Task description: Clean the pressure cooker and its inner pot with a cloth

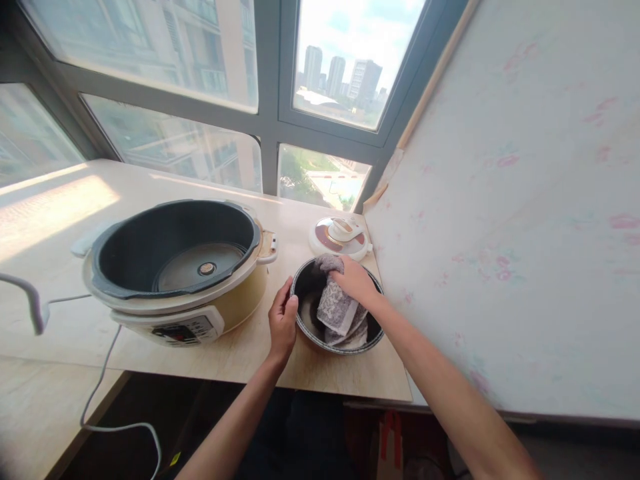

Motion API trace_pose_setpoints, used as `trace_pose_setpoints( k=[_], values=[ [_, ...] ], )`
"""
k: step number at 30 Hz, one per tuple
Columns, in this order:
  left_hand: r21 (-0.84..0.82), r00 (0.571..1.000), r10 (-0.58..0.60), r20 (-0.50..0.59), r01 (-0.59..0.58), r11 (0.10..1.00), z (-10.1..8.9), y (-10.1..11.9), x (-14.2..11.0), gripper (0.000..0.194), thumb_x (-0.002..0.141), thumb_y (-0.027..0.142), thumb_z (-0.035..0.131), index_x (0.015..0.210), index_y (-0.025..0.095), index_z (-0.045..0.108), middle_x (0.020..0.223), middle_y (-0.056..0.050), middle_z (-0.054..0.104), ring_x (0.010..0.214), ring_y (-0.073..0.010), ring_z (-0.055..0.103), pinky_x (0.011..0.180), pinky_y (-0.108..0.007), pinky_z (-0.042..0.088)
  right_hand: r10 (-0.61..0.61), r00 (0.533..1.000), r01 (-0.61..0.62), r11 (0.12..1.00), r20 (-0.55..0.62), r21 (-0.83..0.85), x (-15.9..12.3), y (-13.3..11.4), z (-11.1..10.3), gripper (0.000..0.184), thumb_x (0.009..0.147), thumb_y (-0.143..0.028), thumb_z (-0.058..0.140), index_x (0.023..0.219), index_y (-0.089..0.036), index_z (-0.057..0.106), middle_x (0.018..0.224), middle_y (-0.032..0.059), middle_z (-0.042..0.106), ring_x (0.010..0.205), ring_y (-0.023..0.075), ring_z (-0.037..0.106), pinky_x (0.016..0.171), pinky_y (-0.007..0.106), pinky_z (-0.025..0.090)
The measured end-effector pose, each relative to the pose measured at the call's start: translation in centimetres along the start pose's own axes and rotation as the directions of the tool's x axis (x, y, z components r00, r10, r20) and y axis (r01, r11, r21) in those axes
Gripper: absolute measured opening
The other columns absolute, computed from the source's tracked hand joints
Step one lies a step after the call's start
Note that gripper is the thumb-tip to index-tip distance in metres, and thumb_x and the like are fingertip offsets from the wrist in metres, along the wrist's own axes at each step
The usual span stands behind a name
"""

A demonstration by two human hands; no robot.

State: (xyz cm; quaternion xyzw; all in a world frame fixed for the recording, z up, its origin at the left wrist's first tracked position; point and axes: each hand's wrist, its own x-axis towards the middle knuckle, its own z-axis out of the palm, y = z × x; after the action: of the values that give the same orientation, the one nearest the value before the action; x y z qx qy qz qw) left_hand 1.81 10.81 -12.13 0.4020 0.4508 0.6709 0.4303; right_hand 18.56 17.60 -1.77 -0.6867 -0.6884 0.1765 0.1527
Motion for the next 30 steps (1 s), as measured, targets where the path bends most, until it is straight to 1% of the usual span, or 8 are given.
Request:
trace_pose_setpoints(
  k=[5, 9, 12, 15, 18, 22, 26, 30],
  values=[
    [-0.012, 0.999, 0.024, 0.026, -0.024, 1.000, -0.1, -0.1, 0.0, 0.044, 0.092, 0.028, 0.057, 0.134, 0.019, 0.067, 0.142, -0.012, 0.065, 0.134, -0.0262, 0.058, 0.117, -0.043, 0.042, 0.082, 0.996, -0.080, 0.996, -0.045, 0.049, -0.2, -0.2, 2.5, 0.045, 0.090, -0.033, 0.064, 0.125, -0.014, 0.045, 0.132, 0.0203, 0.062, 0.125, 0.0326, 0.060, 0.103, 0.042, 0.046],
    [-0.005, 0.999, 0.035, 0.021, -0.035, 0.999, 0.0, -0.2, 0.0, 0.044, 0.093, 0.027, 0.055, 0.134, 0.019, 0.067, 0.142, -0.011, 0.065, 0.134, -0.0258, 0.058, 0.117, -0.043, 0.043, 0.146, 0.978, -0.169, 0.973, 0.152, 0.157, -0.5, -1.9, 4.7, 0.052, 0.089, -0.041, 0.066, 0.126, -0.014, 0.041, 0.129, 0.0211, 0.062, 0.121, 0.0321, 0.063, 0.103, 0.041, 0.048],
    [0.000, 0.999, 0.035, 0.018, -0.035, 0.999, 0.0, -0.2, 0.0, 0.043, 0.093, 0.028, 0.056, 0.134, 0.020, 0.067, 0.142, -0.011, 0.064, 0.135, -0.0265, 0.057, 0.118, -0.043, 0.042, 0.066, 0.939, -0.122, 0.982, 0.339, 0.147, -0.8, -3.1, 5.7, 0.058, 0.086, -0.037, 0.067, 0.131, -0.011, 0.042, 0.128, 0.0229, 0.064, 0.119, 0.0336, 0.065, 0.103, 0.043, 0.048],
    [0.008, 0.999, 0.035, 0.016, -0.035, 0.999, -0.1, -0.2, 0.0, 0.043, 0.092, 0.030, 0.057, 0.133, 0.021, 0.067, 0.139, -0.011, 0.065, 0.133, -0.0270, 0.058, 0.116, -0.043, 0.042, -0.073, 0.866, 0.027, 0.995, 0.494, 0.100, -1.4, -3.3, 5.8, 0.062, 0.082, -0.030, 0.068, 0.136, -0.009, 0.045, 0.131, 0.0244, 0.064, 0.116, 0.0350, 0.066, 0.100, 0.043, 0.048],
    [0.025, 0.999, 0.031, 0.017, -0.031, 0.999, -0.1, -0.1, 0.0, 0.042, 0.092, 0.030, 0.056, 0.132, 0.020, 0.067, 0.137, -0.011, 0.066, 0.129, -0.0266, 0.060, 0.114, -0.043, 0.043, -0.197, 0.733, 0.213, 0.975, 0.651, 0.055, -2.3, -2.6, 4.8, 0.054, 0.076, -0.027, 0.071, 0.127, -0.013, 0.058, 0.126, 0.0181, 0.069, 0.108, 0.0331, 0.068, 0.091, 0.039, 0.051],
    [0.035, 0.999, 0.034, 0.030, -0.035, 0.999, -0.2, -0.1, 0.2, 0.041, 0.093, 0.029, 0.055, 0.131, 0.020, 0.066, 0.136, -0.011, 0.066, 0.125, -0.0258, 0.062, 0.111, -0.041, 0.045, -0.179, 0.612, 0.345, 0.937, 0.770, -0.056, -3.4, -1.5, 2.9, 0.039, 0.071, -0.023, 0.072, 0.110, -0.024, 0.068, 0.104, 0.0047, 0.075, 0.091, 0.0256, 0.070, 0.072, 0.029, 0.048],
    [0.058, 0.997, 0.048, 0.057, -0.052, 0.997, -0.5, 0.1, 0.5, 0.042, 0.092, 0.029, 0.057, 0.131, 0.019, 0.067, 0.134, -0.012, 0.068, 0.121, -0.0263, 0.064, 0.108, -0.041, 0.048, -0.124, 0.599, 0.397, 0.904, 0.791, -0.159, -3.7, -0.2, 1.6, 0.044, 0.067, -0.019, 0.075, 0.111, -0.027, 0.072, 0.101, 0.0027, 0.075, 0.091, 0.0254, 0.070, 0.069, 0.028, 0.045],
    [0.066, 0.996, 0.029, 0.089, -0.035, 0.997, -1.0, 0.4, 0.8, 0.044, 0.089, 0.030, 0.061, 0.131, 0.021, 0.068, 0.135, -0.011, 0.068, 0.123, -0.0278, 0.065, 0.108, -0.042, 0.049, -0.130, 0.669, 0.407, 0.888, 0.732, -0.214, -3.6, 1.3, 1.2, 0.057, 0.067, -0.010, 0.072, 0.122, -0.025, 0.072, 0.114, 0.0075, 0.074, 0.103, 0.0281, 0.069, 0.080, 0.030, 0.047]
  ],
)
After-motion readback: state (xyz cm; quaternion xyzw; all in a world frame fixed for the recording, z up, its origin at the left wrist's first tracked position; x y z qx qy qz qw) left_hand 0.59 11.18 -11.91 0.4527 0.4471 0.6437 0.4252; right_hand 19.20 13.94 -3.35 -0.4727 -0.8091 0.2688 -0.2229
